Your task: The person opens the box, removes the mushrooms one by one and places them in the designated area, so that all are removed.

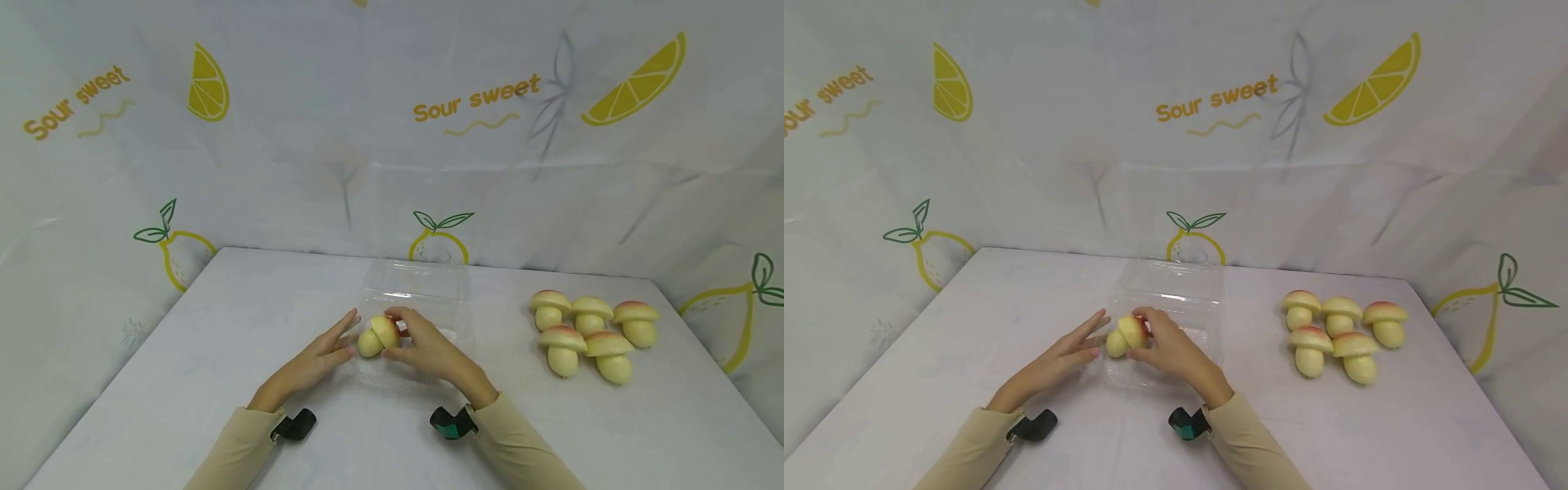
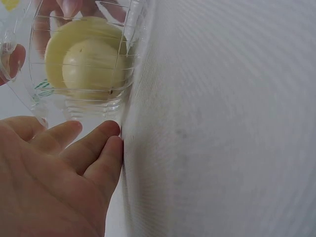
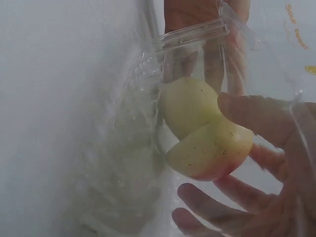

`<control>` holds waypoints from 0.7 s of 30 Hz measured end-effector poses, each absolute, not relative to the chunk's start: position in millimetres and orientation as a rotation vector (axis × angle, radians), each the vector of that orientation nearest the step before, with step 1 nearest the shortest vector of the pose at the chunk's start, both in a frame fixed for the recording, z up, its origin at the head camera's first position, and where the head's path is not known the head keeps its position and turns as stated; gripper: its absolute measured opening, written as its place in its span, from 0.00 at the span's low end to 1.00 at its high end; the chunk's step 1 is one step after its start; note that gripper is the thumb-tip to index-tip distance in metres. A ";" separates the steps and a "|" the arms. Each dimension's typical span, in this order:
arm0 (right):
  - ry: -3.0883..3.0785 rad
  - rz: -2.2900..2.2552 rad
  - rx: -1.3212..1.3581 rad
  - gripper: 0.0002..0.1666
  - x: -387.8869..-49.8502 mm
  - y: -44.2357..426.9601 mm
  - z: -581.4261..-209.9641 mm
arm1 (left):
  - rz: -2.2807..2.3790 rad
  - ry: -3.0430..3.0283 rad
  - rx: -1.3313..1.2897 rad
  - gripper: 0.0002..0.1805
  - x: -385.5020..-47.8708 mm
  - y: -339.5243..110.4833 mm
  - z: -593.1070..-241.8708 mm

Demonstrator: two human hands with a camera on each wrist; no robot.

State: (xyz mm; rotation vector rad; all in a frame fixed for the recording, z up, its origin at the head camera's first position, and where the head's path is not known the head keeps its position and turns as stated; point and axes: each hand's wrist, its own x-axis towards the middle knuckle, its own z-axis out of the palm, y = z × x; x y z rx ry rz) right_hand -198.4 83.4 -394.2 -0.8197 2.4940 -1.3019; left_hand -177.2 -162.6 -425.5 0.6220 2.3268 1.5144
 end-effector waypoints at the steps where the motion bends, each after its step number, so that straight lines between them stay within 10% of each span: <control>1: 2.486 -1.294 -0.856 0.35 -198.2 83.0 -394.4 | 1.513 2.328 0.618 0.39 -177.2 -162.7 -425.7; 21: 2.443 -1.167 -0.998 0.27 -193.2 87.6 -390.2 | 1.505 2.338 0.589 0.38 -176.2 -163.1 -425.6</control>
